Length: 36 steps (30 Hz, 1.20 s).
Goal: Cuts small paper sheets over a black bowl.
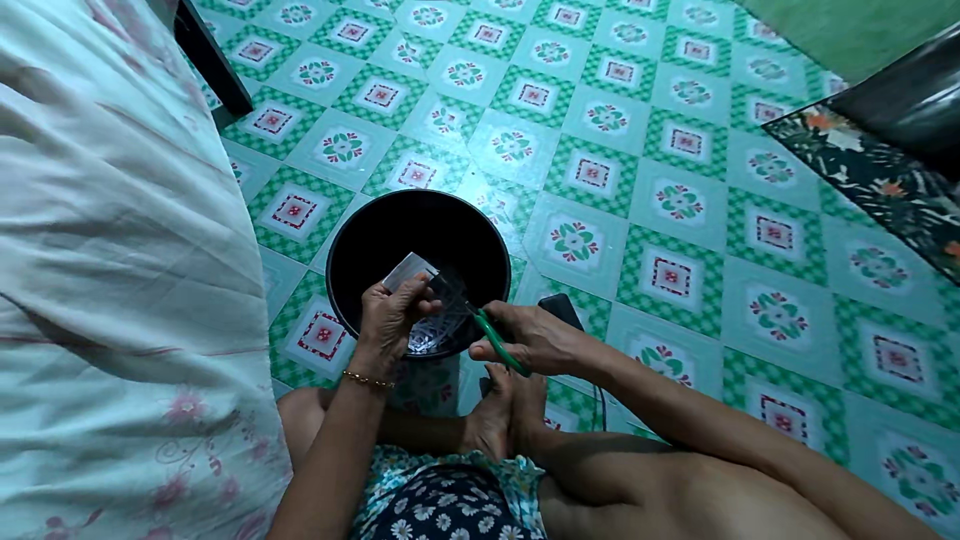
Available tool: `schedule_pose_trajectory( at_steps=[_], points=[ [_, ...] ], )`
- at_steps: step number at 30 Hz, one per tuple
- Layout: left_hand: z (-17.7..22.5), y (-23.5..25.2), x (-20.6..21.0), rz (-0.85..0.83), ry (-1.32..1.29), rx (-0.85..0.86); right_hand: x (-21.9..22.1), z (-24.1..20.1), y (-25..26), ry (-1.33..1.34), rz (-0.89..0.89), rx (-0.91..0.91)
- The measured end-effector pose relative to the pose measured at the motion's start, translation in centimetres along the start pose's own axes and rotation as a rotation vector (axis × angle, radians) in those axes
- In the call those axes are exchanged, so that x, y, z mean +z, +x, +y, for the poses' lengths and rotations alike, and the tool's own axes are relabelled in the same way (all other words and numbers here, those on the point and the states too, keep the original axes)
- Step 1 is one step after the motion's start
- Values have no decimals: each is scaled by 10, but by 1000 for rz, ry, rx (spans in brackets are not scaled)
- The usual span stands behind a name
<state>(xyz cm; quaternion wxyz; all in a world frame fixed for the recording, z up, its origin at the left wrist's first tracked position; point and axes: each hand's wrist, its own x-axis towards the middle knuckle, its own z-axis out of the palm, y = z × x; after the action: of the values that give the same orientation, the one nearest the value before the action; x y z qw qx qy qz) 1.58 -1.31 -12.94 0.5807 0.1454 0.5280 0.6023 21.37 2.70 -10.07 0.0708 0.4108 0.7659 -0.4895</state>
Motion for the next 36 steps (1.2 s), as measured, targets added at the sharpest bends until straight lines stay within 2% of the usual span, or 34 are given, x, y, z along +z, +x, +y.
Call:
schedule_pose_trajectory(
  at_steps=[7, 15, 24, 36],
  points=[
    [-9, 1, -6, -107, 115, 108, 1, -1, 1, 64, -7, -25],
    [-10, 1, -7, -161, 115, 121, 3, 1, 2, 98, 35, -50],
    [-4, 0, -4, -139, 56, 11, 5, 1, 2, 76, 87, -70],
    [-4, 1, -6, -188, 58, -26, 6, 0, 4, 69, 91, -52]
  ],
)
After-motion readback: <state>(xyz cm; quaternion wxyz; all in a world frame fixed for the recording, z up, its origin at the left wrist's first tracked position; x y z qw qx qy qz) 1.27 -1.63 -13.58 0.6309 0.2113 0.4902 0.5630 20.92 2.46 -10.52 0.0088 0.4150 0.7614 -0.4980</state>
